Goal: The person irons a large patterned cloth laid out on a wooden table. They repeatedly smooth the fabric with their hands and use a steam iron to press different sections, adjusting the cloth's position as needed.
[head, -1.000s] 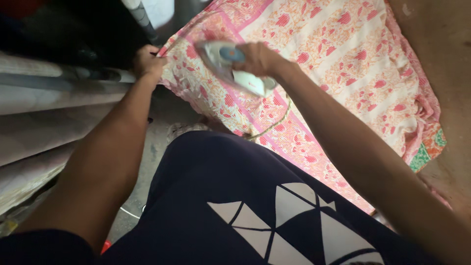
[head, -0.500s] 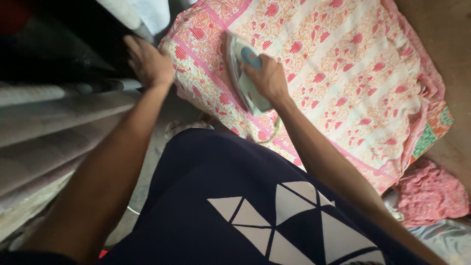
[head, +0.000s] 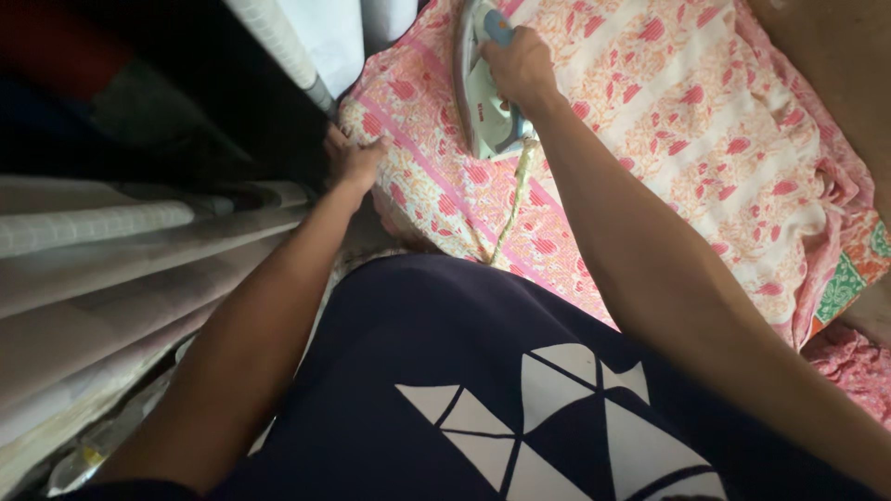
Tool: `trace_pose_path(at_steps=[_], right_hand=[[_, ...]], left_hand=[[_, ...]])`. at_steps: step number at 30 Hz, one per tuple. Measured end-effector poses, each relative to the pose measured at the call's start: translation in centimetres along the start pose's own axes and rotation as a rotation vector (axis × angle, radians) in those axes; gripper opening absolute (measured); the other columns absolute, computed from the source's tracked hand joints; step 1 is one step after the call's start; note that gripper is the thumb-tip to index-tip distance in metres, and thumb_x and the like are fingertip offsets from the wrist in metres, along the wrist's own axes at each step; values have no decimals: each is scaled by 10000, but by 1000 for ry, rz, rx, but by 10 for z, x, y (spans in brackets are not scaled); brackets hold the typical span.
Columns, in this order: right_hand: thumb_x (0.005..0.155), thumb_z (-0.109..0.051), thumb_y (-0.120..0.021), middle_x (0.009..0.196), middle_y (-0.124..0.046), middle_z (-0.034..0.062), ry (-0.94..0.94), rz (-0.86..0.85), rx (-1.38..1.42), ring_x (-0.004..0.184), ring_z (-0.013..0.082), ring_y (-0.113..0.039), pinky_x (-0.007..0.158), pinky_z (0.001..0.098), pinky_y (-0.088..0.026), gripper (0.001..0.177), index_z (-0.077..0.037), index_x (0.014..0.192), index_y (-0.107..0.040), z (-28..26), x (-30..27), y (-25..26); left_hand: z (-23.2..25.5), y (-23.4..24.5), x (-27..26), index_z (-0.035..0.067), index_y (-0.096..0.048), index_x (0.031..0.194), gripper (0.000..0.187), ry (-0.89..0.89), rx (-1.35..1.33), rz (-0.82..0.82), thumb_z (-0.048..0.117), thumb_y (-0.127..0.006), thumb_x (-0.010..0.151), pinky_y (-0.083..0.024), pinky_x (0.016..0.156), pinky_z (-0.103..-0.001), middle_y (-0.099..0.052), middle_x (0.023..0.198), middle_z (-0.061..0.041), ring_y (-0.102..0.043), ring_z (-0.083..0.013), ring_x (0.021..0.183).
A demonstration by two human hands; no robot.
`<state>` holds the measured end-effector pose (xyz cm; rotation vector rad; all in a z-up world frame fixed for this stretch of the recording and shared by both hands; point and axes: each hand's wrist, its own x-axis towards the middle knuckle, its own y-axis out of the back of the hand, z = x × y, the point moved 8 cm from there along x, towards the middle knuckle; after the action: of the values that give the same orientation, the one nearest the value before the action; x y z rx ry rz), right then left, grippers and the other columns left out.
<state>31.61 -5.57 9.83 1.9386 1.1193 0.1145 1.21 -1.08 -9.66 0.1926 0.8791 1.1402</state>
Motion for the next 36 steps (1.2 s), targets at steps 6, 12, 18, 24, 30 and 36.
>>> trace_pose_path(at_steps=[6,12,18,24,30,36], right_hand=[[868,-407,-783,940,-711,258,364,-249,-369,796,354,-720,718,472,-575,545,32,1167,-662,-5,-26,-24],[877,-450,-740,962,-732,244,269,-389,-374,874,396,-736,819,483,-574,501,-40,1161,-685,11,-113,-35],[901,-465,-702,879,-720,270,63,-241,-388,847,455,-704,775,553,-537,502,-46,1171,-644,41,-205,0],[937,-451,-703,927,-710,292,-373,148,-155,864,424,-728,771,508,-565,534,4,1206,-628,141,-281,49],[958,-414,-705,798,-712,168,-724,505,117,618,236,-690,528,383,-542,465,30,1094,-672,269,-375,98],[1005,-306,-759,708,-601,66,-738,827,270,517,134,-556,427,324,-417,350,27,958,-662,374,-458,152]], left_hand=[[-30,-12,13,53,-435,1509,898,540,-496,-210,369,-779,743,-455,1106,-446,-518,1530,-170,-549,-310,1364],[25,47,10,34,-341,1398,584,-238,-189,217,221,-732,1006,-325,1221,-449,-292,1483,-195,-354,-333,1422],[104,28,-61,104,-364,1471,580,-640,221,-149,222,-635,973,-344,1179,-507,-395,1499,-175,-382,-339,1469],[97,9,-75,62,-134,1623,823,-754,546,-152,413,-602,1043,-139,1215,-607,-107,1690,-150,-117,-338,1575],[91,9,-73,70,-55,1660,877,-725,654,-192,509,-532,1070,-110,1234,-633,-37,1737,-123,-51,-311,1604],[88,6,-74,90,-53,1666,875,-673,642,-217,528,-501,1055,-103,1240,-631,-36,1736,-112,-31,-303,1615]])
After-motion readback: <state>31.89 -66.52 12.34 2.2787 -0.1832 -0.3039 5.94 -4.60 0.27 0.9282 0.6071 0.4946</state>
